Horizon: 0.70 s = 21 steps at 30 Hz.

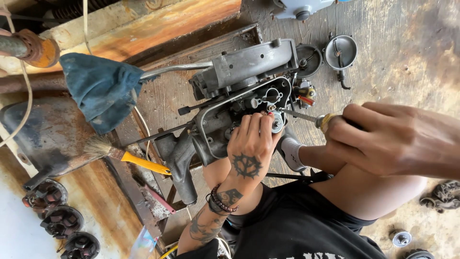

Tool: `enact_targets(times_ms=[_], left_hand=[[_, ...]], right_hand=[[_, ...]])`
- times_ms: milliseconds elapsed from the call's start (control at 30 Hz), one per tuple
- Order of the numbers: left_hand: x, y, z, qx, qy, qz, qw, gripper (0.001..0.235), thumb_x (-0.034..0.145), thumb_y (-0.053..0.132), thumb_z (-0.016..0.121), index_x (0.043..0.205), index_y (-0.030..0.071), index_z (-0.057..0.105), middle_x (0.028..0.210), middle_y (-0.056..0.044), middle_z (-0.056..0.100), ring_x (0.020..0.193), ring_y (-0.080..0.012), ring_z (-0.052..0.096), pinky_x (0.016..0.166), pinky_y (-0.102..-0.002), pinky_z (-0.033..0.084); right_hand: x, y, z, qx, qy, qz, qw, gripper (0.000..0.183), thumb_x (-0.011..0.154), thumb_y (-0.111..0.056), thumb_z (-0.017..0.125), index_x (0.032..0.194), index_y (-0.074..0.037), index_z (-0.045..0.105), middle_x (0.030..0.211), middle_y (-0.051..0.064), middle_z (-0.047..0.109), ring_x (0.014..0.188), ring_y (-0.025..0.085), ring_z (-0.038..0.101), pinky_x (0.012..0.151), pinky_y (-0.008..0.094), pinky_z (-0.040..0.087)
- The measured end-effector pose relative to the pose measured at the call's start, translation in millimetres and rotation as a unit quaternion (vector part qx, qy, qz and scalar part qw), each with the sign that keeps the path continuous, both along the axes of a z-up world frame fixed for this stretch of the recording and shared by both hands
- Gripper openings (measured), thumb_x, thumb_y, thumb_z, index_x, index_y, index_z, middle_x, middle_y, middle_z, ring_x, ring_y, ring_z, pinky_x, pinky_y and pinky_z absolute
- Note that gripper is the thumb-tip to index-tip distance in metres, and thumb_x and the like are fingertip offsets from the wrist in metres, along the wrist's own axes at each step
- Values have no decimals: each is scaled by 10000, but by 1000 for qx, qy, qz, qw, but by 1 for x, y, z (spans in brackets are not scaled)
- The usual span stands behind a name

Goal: Disassembling and inspecting components of a motorcycle engine using a screwdriver

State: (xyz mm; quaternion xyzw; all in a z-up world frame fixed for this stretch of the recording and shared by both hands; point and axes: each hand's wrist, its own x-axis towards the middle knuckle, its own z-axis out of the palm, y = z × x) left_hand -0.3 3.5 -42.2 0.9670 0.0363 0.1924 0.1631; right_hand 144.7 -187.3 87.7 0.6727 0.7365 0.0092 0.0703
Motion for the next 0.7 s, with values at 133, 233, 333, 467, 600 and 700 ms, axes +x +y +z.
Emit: enact_targets(times_ms=[133, 233, 333, 467, 600, 700], left_hand=[[0, 2, 3, 5, -7, -4, 1000, 291, 948, 255, 846, 910, 121, 591, 849, 5, 599, 767, -171, 575, 612, -283, 454], [-1, 3, 4, 5, 7, -11, 1000, 449, 792, 294, 995, 946, 128, 607, 877, 3, 623, 804, -168, 597, 632, -271, 484], [-2, 3, 1, -1, 10, -14, 1000, 443, 803, 309, 976, 987, 119, 621, 908, -4, 627, 827, -175, 599, 649, -281, 490], [0, 3, 7, -5, 18, -18, 1000, 377, 848, 279, 935, 968, 122, 614, 875, -2, 603, 802, -185, 578, 636, -294, 462], [0, 1, 5, -6, 1, -5, 1000, 308, 946, 267, 837, 889, 117, 574, 845, -4, 606, 766, -172, 574, 608, -283, 450], [-2, -1, 2, -11, 8, -2, 1000, 356, 890, 277, 909, 926, 125, 590, 879, 1, 615, 782, -175, 571, 605, -287, 448]], right_hand=[[10, -12, -17, -11, 35, -241, 970, 382, 1098, -472, 590, 878, -161, 562, 794, -8, 540, 480, 138, 535, 362, 309, 387], [20, 4, 0, -149, 175, -359, 904, 539, 850, -416, 686, 1258, -138, 470, 1170, 62, 558, 602, 232, 708, 519, 374, 657], [12, -6, 0, -174, 190, -302, 918, 308, 908, -288, 611, 1152, -152, 482, 1148, 15, 517, 540, 134, 675, 427, 294, 654], [4, 9, 8, -35, 67, -258, 963, 309, 1051, -450, 600, 966, -155, 563, 811, -30, 581, 469, 131, 547, 367, 291, 480], [1, 22, 13, -85, 86, -238, 964, 284, 1030, -469, 519, 1045, -185, 508, 912, -20, 520, 498, 156, 604, 348, 325, 516], [-8, 14, 12, -220, 89, -208, 949, 457, 814, -323, 575, 1223, -177, 432, 1193, 25, 469, 644, 155, 676, 305, 284, 602]])
